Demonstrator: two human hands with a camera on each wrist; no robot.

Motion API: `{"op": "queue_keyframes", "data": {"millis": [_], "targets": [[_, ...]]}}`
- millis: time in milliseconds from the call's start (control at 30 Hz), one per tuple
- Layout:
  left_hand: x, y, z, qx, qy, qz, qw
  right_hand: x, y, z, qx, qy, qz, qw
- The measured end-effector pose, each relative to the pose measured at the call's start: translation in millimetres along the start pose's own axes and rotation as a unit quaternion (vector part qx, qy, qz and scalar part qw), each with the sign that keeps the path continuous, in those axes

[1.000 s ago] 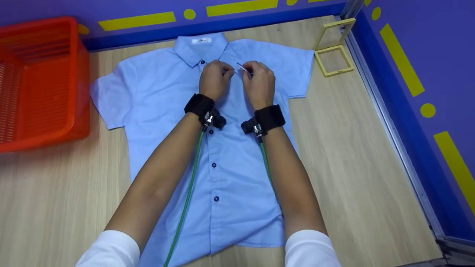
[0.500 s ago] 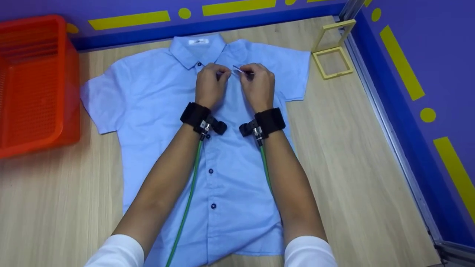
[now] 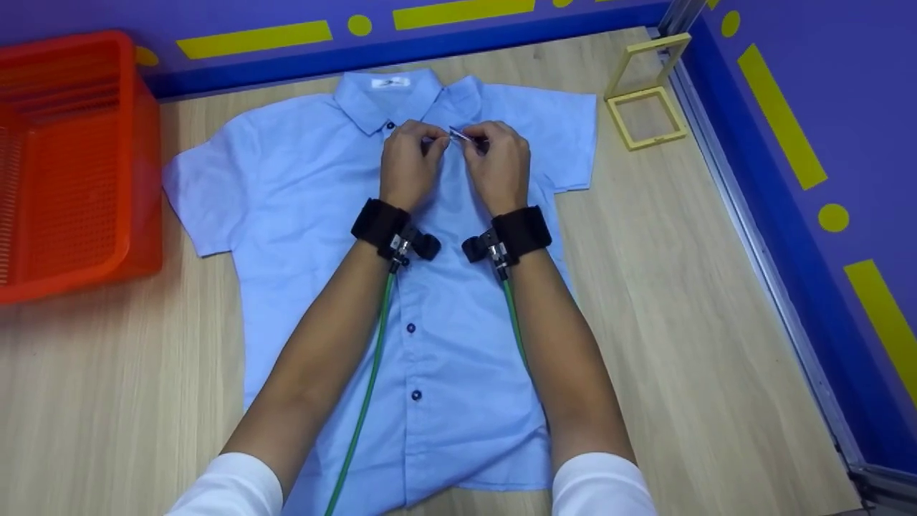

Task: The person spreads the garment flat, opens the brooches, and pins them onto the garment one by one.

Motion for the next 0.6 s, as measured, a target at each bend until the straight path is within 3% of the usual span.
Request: {"op": "queue_keyframes", "data": {"millis": [300,600], "targets": [[-1.7,1.3,1.7,-0.004,-0.014,0.011,0.9998,0.1,0.4,-0.9,-0.029,-0.007,0.011,0.9995],[-3.7,-1.2,3.8,-0.009,-0.009,0.015,0.9998,-0.6,-1.0,0.9,-0.016,-0.044,0.013,0.9988]]}}
Point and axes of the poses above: each hand's wrist, its own x-axis towards the middle knuckle, its own y-axis out of the back of the hand, z = x × y, the point moved 1 cm from there along x, towards the middle knuckle, and after that the axes turned 12 degrees about -y, right-handed, at the moved point
